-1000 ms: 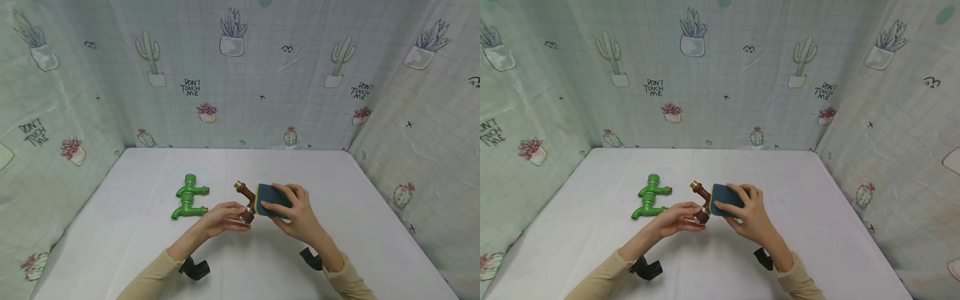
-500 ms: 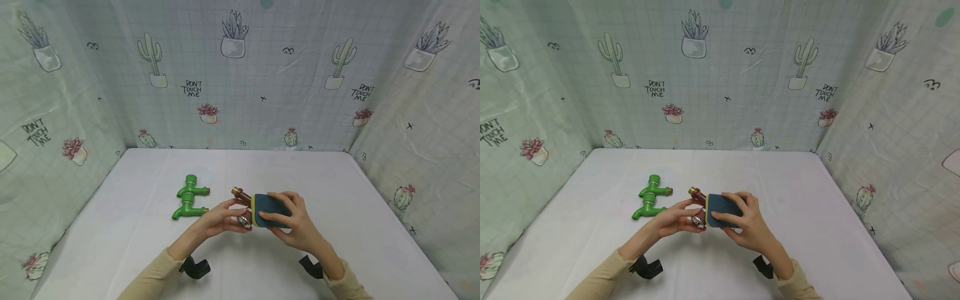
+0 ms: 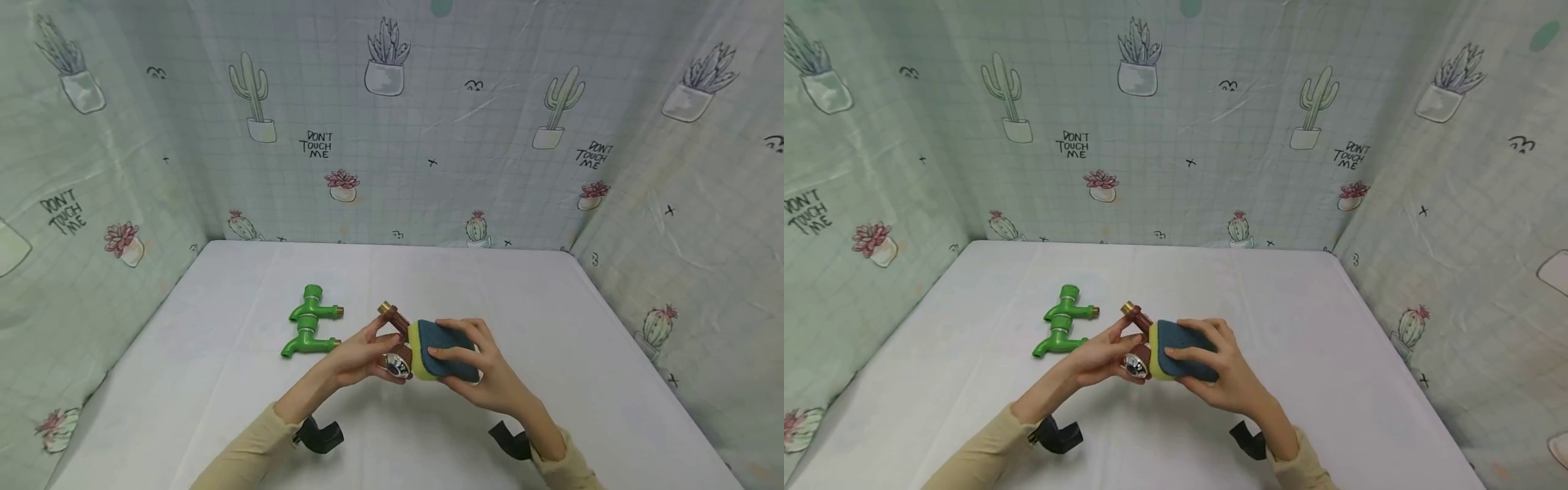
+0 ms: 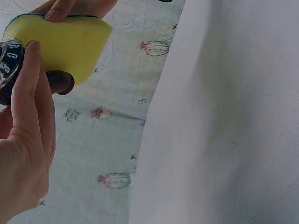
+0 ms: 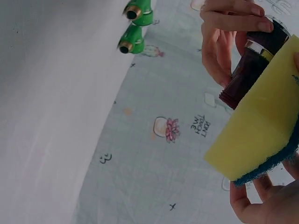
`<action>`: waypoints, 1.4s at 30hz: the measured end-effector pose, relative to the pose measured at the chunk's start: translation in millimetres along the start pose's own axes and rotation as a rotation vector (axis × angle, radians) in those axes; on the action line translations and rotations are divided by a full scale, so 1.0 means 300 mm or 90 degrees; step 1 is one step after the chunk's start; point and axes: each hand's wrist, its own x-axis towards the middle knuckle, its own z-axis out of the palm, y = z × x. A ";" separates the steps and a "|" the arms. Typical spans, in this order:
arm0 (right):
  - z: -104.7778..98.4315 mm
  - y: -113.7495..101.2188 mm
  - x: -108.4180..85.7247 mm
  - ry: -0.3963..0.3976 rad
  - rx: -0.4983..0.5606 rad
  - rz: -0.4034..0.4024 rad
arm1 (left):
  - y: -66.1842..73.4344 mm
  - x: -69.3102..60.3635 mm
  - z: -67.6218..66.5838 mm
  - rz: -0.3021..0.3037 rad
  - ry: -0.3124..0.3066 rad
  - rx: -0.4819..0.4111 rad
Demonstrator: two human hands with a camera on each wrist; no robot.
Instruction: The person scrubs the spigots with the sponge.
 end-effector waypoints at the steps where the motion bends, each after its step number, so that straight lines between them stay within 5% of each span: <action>1: 0.000 -0.001 0.000 0.003 0.013 0.000 | -0.001 0.001 0.000 0.006 -0.006 0.004; 5: 0.002 -0.002 -0.004 -0.004 0.027 0.003 | -0.006 0.008 0.004 0.002 0.013 0.036; 10: -0.004 0.005 -0.012 -0.010 0.002 0.018 | -0.013 0.011 0.006 -0.018 0.100 0.120; 16: -0.034 0.019 -0.021 -0.011 -0.012 0.065 | -0.017 0.016 0.003 0.022 0.171 0.135; 22: -0.052 0.024 -0.021 0.023 0.012 0.044 | -0.019 0.021 0.000 0.063 0.186 0.084; 31: -0.045 0.029 -0.033 0.037 0.022 0.030 | -0.022 0.020 0.012 0.046 0.177 0.085; 42: -0.028 0.013 -0.020 0.053 0.016 0.034 | -0.032 0.024 0.015 0.076 0.238 0.183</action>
